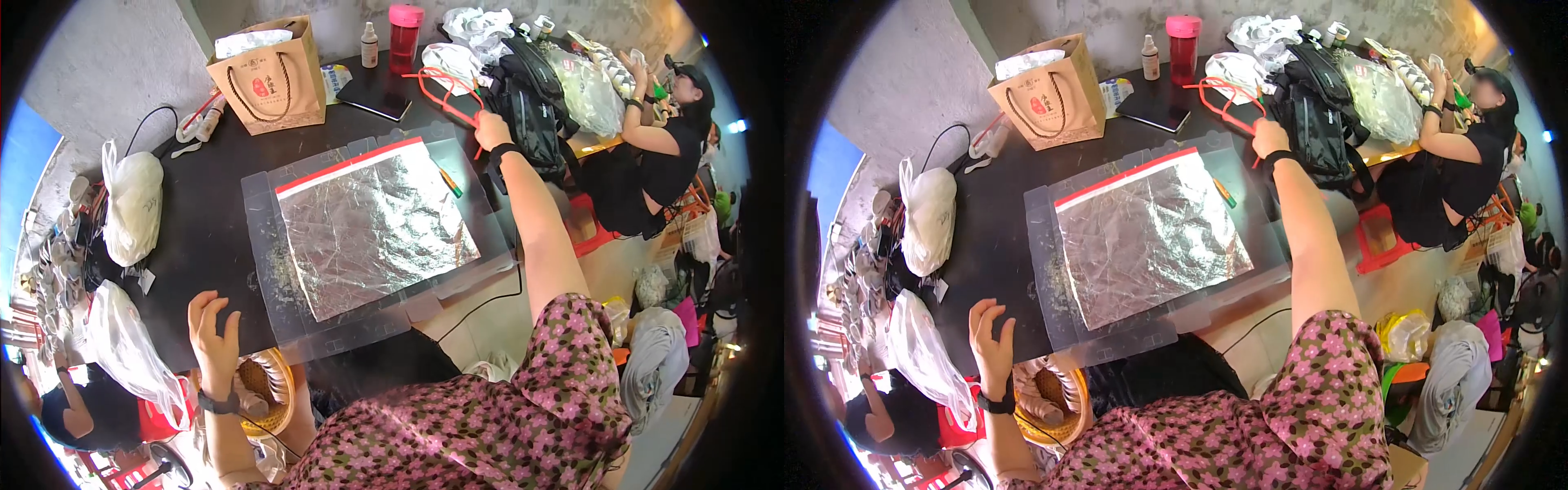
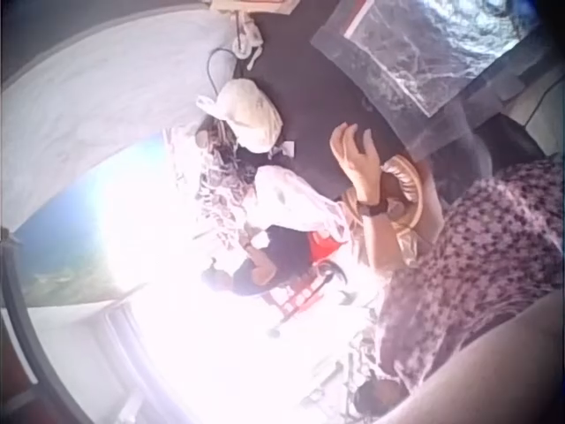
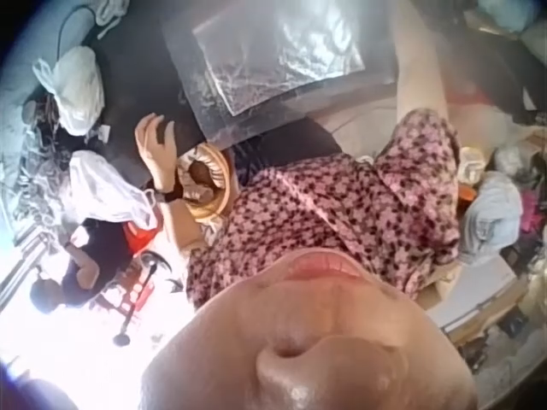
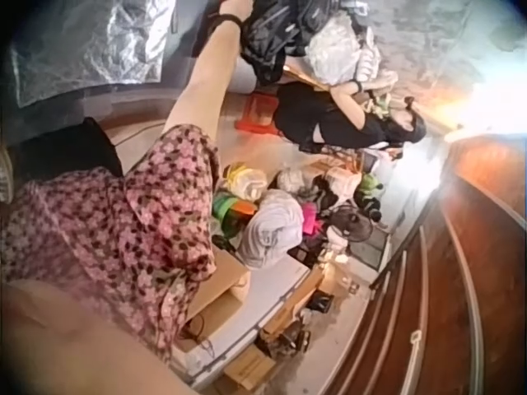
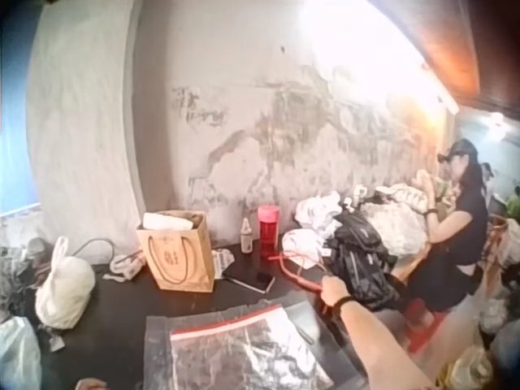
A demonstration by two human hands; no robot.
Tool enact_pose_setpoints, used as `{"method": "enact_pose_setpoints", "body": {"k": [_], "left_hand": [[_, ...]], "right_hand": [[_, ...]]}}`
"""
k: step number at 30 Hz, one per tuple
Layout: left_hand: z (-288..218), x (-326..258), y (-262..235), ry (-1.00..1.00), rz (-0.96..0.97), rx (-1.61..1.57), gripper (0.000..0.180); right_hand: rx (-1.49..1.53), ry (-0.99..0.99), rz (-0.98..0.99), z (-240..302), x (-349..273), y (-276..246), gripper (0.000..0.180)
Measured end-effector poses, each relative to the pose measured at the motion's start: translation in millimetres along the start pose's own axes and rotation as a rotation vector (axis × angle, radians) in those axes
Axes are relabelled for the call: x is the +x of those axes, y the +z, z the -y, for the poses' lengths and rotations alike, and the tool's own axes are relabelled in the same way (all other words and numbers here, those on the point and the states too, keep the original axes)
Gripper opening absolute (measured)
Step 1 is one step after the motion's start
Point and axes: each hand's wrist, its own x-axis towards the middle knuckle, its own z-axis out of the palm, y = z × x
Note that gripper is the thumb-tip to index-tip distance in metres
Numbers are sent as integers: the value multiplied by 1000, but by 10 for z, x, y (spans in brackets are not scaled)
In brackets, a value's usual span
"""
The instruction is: Tying pairs of shoes together with plastic ties, organizing them in a basket, and packing materials.
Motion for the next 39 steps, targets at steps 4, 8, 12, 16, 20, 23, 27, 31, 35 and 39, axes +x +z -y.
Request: {"method": "enact_pose_setpoints", "body": {"k": [4,8,12,16,20,23,27,31,35,39], "left_hand": [[-497,364,-64,125,126,-69,36],[-1065,719,-35,387,159,-41,84],[-1748,1085,334,721,-13,-339,100],[-2006,1098,934,606,333,-605,58],[-1948,722,892,252,914,-1036,15],[-1766,460,948,232,651,-1019,18],[-1579,368,569,-54,1231,-1215,25],[-1469,185,302,-138,1011,-1098,24],[-1154,343,384,-161,541,-961,24],[-1235,115,855,-377,445,-1841,29]], "right_hand": [[337,13,-124,-37,-144,-802,11],[608,30,187,215,-718,-1922,12],[614,-509,250,876,-1437,-2537,13],[951,-587,96,1488,-2022,-2743,10],[1798,-445,371,1521,-2246,-2549,10],[2457,-42,804,1567,-2258,-2328,12],[2532,221,771,1695,-2122,-2149,14],[1662,-252,422,1826,-2116,-1988,16],[1129,-501,929,2052,-2360,-2132,15],[1775,-285,865,2325,-2496,-2170,16]]}}
